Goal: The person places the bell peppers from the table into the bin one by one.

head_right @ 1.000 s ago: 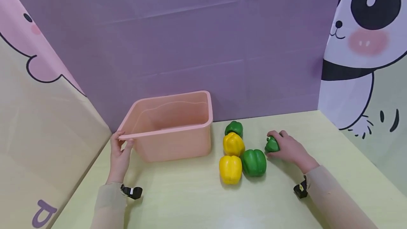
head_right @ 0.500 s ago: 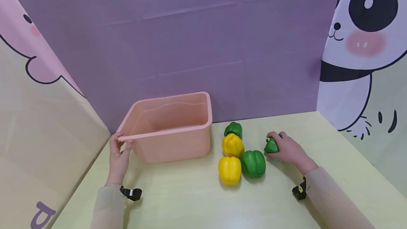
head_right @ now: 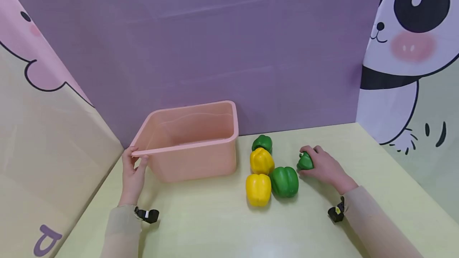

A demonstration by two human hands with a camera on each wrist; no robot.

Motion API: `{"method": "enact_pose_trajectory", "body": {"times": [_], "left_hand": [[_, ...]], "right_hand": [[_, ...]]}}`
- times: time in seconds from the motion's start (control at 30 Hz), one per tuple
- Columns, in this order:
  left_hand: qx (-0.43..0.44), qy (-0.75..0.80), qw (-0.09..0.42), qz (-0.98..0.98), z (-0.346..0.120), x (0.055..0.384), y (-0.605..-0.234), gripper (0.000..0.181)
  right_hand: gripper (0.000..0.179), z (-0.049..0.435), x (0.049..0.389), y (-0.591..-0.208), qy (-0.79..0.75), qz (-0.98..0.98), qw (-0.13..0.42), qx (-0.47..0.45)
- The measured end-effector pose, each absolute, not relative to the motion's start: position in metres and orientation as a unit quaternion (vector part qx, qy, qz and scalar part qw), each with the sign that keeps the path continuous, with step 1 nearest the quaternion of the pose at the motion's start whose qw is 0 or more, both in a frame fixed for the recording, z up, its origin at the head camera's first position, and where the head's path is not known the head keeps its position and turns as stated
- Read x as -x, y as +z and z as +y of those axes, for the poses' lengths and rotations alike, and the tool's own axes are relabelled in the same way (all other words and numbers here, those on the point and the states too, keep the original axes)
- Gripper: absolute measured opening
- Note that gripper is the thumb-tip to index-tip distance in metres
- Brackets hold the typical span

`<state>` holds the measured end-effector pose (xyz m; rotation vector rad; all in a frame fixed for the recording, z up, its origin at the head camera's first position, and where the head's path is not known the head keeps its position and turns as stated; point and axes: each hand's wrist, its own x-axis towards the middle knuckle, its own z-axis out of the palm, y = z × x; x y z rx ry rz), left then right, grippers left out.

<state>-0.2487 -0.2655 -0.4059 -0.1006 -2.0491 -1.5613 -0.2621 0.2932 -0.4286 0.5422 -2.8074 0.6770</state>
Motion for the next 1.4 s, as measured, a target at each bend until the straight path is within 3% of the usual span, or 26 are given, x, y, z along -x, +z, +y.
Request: {"method": "enact_pose_trajectory", "body": {"times": [0.33, 0.67, 1.07, 1.4], "left_hand": [[0.039, -0.570, 0.261, -0.778, -0.250, 0.228, -0.379, 0.047], [0.031, -0.571, 0.252, -0.781, -0.252, 0.227, -0.379, 0.048], [0.031, -0.581, 0.269, -0.767, -0.268, 0.248, -0.407, 0.050], [0.042, -0.582, 0.274, -0.764, -0.254, 0.230, -0.385, 0.047]], "right_hand": [[0.068, 0.295, 0.263, -0.420, 0.235, -0.949, 0.093, -0.188], [0.068, 0.295, 0.263, -0.409, 0.229, -0.948, 0.095, -0.199], [0.069, 0.295, 0.262, -0.399, 0.230, -0.949, 0.093, -0.193], [0.070, 0.298, 0.261, -0.387, 0.225, -0.949, 0.106, -0.196]]}}
